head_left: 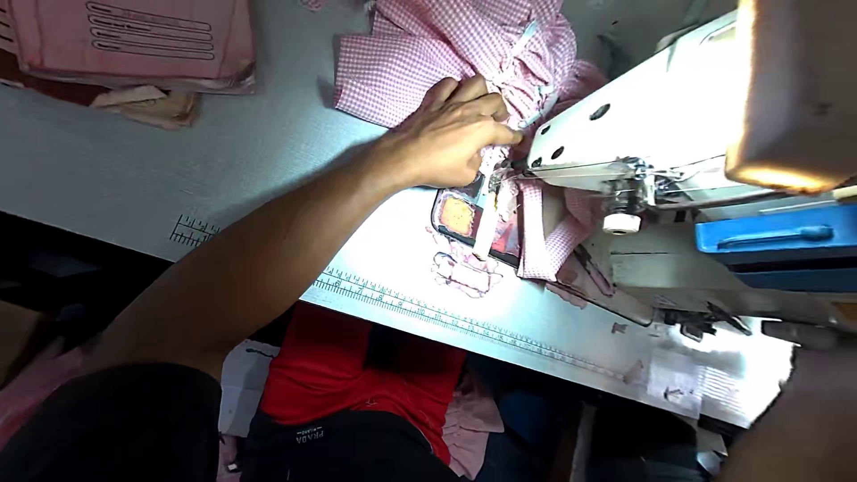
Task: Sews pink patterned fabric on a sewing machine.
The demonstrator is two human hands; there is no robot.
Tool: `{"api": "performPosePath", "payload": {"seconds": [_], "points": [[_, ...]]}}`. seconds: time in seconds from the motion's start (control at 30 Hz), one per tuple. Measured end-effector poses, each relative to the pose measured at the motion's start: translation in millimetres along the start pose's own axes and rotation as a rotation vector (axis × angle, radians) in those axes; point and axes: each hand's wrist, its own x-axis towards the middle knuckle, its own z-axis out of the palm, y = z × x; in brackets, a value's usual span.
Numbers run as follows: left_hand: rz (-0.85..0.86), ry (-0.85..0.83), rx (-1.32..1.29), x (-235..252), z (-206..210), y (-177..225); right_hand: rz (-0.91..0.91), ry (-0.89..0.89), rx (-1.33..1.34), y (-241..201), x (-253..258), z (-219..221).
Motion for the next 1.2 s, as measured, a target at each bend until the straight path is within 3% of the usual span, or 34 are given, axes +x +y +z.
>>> {"api": "performPosePath", "payload": {"seconds": [0.03,0.1,0.17,0.23,0.33,0.43,0.5,0.57,0.63,0.7,0.77,0.83,0.9,1.0,1.1,1.2], "points": [[0.035,0.009,-0.001,-0.5,1.5,-0.6,0.224,0.331,-0.09,-12.2,-3.5,24.8],[0.055,-0.013,0.002,-0.4,1.1,-0.3,0.3,0.574,-0.034,7.4,-0.9,25.4],[0.027,-0.049,0.055,0.6,0.3,3.2,0.128,0.555,0.016,72.2,2.0,-14.0],[-0.034,-0.059,0.167,0.9,0.3,15.3,0.062,0.54,0.044,107.4,1.7,-33.1],[-0.274,-0.129,0.305,5.8,-7.1,39.5,0.05,0.547,0.019,112.6,-0.5,-33.3],[-0.589,-0.09,0.369,11.3,-16.9,43.0,0.054,0.538,0.008,110.8,-1.3,-36.6],[-0.759,-0.065,0.427,4.5,-30.6,36.8,0.19,0.553,0.023,99.1,-8.3,-37.4],[-0.8,-0.032,0.493,-18.0,-43.3,30.9,0.297,0.579,-0.052,74.0,-33.5,-26.7],[-0.751,0.003,0.565,-46.7,-51.7,28.5,0.13,0.528,-0.188,60.1,-74.5,-2.8],[-0.583,0.12,0.662,-70.9,-50.7,23.1,-0.096,0.261,-0.361,43.0,-107.3,43.7],[-0.31,0.219,0.669,-87.7,-49.2,20.3,-0.131,-0.066,-0.561,28.2,-116.7,87.9],[-0.068,0.213,0.573,-98.1,-46.2,14.0,-0.094,-0.259,-0.689,28.5,-108.3,113.6],[0.004,0.146,0.428,-104.7,-43.8,2.0,-0.141,-0.281,-0.779,34.1,-97.3,122.7],[-0.027,0.168,0.358,-112.1,-40.1,-10.6,-0.241,-0.242,-0.85,37.7,-90.9,122.0],[-0.031,0.198,0.353,-113.0,-39.5,-14.3,-0.229,-0.223,-0.656,13.6,-102.1,134.3],[-0.025,0.19,0.353,-114.7,-41.0,-12.9,-0.221,-0.342,-0.479,-30.5,-118.7,169.0]]}}
